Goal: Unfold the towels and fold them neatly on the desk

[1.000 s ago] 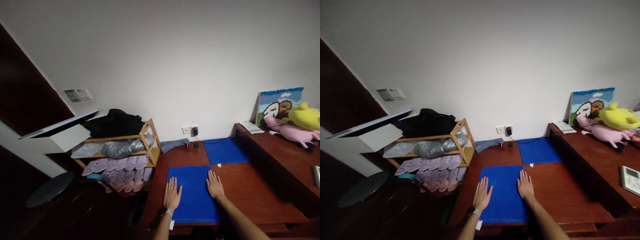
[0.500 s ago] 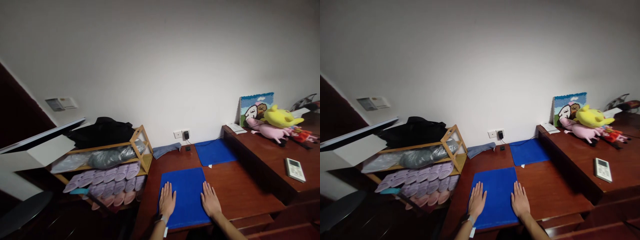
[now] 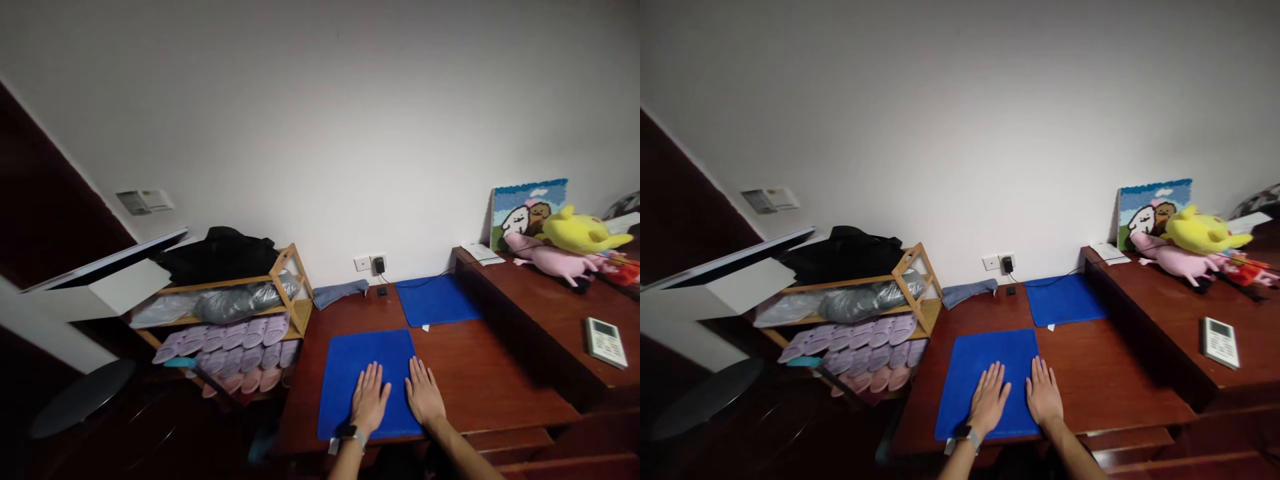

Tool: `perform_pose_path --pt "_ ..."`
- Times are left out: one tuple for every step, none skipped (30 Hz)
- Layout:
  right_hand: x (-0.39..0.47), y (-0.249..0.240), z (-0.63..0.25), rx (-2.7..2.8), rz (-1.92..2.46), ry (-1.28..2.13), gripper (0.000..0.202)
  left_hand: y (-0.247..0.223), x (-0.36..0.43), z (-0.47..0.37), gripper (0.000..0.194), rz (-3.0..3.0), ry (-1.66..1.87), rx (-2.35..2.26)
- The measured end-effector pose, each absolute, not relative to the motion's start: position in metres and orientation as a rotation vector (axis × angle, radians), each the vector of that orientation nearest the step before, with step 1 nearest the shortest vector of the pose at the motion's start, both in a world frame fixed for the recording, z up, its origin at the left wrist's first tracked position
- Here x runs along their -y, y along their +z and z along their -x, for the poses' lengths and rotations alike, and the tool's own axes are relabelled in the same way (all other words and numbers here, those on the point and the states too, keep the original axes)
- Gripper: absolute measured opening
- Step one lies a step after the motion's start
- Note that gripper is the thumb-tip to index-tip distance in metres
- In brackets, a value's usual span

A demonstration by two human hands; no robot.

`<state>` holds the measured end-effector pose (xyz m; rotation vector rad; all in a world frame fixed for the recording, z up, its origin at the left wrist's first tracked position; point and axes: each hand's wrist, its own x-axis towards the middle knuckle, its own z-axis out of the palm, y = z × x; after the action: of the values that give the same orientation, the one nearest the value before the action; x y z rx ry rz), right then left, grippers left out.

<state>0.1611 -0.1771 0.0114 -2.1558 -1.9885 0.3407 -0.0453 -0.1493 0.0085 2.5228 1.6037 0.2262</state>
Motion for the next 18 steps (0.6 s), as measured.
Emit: perform_pose_path --pt "0.177 0.011 -0.161 1.983 2.152 0.339 0.068 0.008 0.151 0.069 0.067 -2.492 0.208 -1.702" --pt "0.177 0.010 -0.161 1.982 2.148 0.337 0.068 0.007 0.152 0.093 0.068 -2.458 0.200 -1.797" --pt "0.177 0.009 -0.161 1.983 2.149 0.335 0.068 0.005 0.154 0.114 0.068 -2.423 0.201 -1.884" --pt "0.177 0.008 -0.160 1.984 2.153 0.331 0.068 0.003 0.156 0.133 0.068 -2.393 0.214 -1.957" --pt "0.177 0.008 -0.160 1.984 2.161 0.327 0.069 0.000 0.159 0.148 0.068 -2.370 0.232 -2.013" --pt "0.177 0.007 -0.159 1.983 2.170 0.324 0.069 -0.003 0.161 0.160 0.068 -2.356 0.257 -2.051" --pt "0.177 0.007 -0.159 1.982 2.178 0.321 0.069 -0.005 0.163 0.168 0.068 -2.352 0.285 -2.070" --pt "0.177 0.006 -0.159 1.982 2.184 0.317 0.069 -0.007 0.165 0.172 0.068 -2.354 0.310 -2.073" --pt "0.177 0.006 -0.158 1.982 2.191 0.314 0.069 -0.009 0.166 0.174 0.069 -2.357 0.332 -2.071" --pt "0.176 0.007 -0.158 1.979 2.197 0.312 0.069 -0.009 0.167 0.174 0.069 -2.357 0.349 -2.065" --pt "0.175 0.008 -0.158 1.977 2.203 0.312 0.069 -0.009 0.167 0.173 0.069 -2.357 0.359 -2.059" --pt "0.174 0.010 -0.157 1.976 2.208 0.315 0.068 -0.008 0.168 0.171 0.069 -2.355 0.365 -2.053" --pt "0.173 0.012 -0.157 1.976 2.209 0.319 0.068 -0.007 0.168 0.170 0.068 -2.354 0.368 -2.047" --pt "0.173 0.015 -0.157 1.977 2.210 0.323 0.068 -0.005 0.168 0.169 0.067 -2.355 0.372 -2.043" --pt "0.174 0.017 -0.157 1.981 2.212 0.321 0.068 -0.004 0.169 0.168 0.066 -2.356 0.376 -2.041" --pt "0.176 0.019 -0.156 1.986 2.216 0.313 0.068 -0.004 0.169 0.168 0.065 -2.358 0.382 -2.041" --pt "0.179 0.019 -0.155 1.988 2.224 0.303 0.068 -0.003 0.169 0.168 0.064 -2.360 0.387 -2.042" --pt "0.185 0.019 -0.154 1.988 2.234 0.295 0.068 -0.004 0.169 0.169 0.064 -2.362 0.388 -2.044"
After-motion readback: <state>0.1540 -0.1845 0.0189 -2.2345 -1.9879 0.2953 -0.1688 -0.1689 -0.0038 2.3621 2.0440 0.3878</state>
